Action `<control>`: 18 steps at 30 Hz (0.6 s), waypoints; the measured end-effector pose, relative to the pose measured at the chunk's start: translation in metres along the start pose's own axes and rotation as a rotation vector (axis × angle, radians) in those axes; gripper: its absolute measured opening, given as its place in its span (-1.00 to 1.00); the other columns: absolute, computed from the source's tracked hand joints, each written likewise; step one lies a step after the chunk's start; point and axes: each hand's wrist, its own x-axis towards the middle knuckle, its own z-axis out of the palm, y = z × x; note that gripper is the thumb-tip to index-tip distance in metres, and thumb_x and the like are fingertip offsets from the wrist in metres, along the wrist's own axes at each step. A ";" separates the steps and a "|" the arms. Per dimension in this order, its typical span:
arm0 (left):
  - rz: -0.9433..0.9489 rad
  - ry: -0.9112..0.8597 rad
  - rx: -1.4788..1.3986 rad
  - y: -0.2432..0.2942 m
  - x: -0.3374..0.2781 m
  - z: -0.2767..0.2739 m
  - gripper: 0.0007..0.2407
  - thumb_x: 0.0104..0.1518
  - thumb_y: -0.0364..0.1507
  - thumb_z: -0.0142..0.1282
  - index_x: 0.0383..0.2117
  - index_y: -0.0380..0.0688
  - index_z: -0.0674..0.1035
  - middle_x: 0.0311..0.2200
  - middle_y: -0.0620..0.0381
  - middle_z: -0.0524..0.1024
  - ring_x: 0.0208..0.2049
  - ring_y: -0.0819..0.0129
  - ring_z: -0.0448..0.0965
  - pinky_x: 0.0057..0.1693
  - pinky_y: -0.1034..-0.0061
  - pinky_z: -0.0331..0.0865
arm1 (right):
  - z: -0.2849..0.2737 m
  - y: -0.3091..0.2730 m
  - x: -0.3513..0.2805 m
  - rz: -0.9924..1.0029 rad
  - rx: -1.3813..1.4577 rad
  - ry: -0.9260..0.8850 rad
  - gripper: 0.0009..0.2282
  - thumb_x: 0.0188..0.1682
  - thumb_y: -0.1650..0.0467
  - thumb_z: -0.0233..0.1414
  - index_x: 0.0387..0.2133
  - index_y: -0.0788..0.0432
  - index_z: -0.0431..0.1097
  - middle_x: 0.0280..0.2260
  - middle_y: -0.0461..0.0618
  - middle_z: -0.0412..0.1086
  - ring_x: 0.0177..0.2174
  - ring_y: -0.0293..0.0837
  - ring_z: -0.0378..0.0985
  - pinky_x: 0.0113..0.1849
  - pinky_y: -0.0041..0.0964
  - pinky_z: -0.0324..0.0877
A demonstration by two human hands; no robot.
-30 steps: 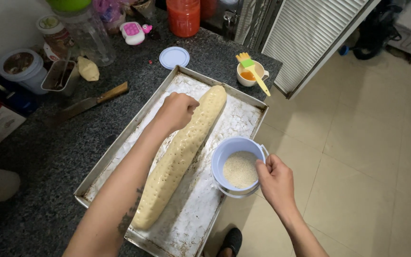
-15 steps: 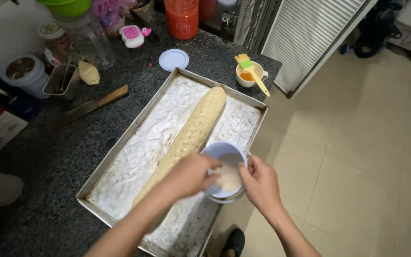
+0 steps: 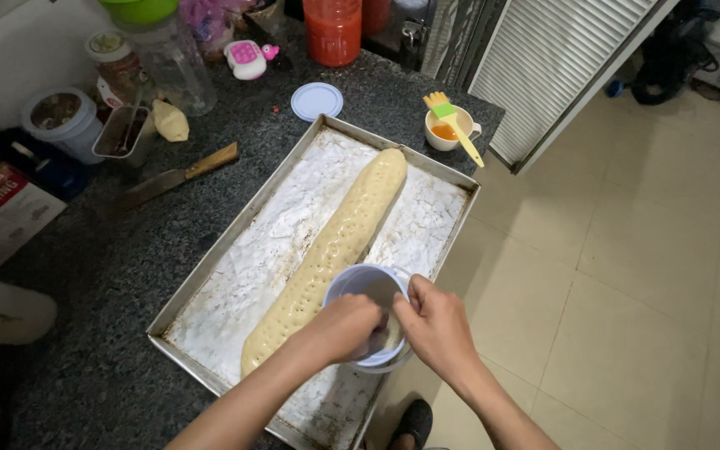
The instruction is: Seasoning a large loaf of dough and decorating animal-shaped dough pieces on baking trays.
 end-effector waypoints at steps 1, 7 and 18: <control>-0.001 0.000 0.001 0.002 -0.004 -0.012 -0.95 -0.07 -0.57 0.12 -0.61 -0.19 0.62 -0.60 0.06 0.59 -0.63 0.29 0.53 -0.37 0.48 0.42 | -0.001 0.001 0.001 -0.001 0.001 0.000 -0.74 -0.16 0.40 0.06 -0.77 0.20 0.17 -0.82 -0.12 0.13 -0.76 -0.25 0.14 -0.64 -0.32 0.18; -0.168 0.191 -0.885 -0.009 -0.038 -0.081 -0.86 0.05 -0.46 0.20 -0.37 -0.30 0.67 -0.59 -0.09 0.64 -0.49 0.25 0.66 -0.25 0.40 0.56 | -0.004 0.027 0.014 0.172 -0.068 0.003 -0.76 -0.15 0.30 0.07 -0.68 0.15 0.23 -0.80 0.20 0.23 -0.64 0.17 0.39 -0.51 -0.08 0.24; -0.266 0.417 -0.330 -0.050 -0.026 -0.129 -0.80 -0.02 -0.38 0.28 -0.24 -0.02 0.69 -0.39 0.06 0.68 -0.25 0.18 0.69 -0.07 0.32 0.53 | -0.021 0.042 0.016 0.222 -0.016 0.219 -0.73 -0.16 0.34 0.06 -0.73 0.17 0.15 -0.79 0.19 0.13 -0.65 0.02 0.23 -0.50 -0.17 0.20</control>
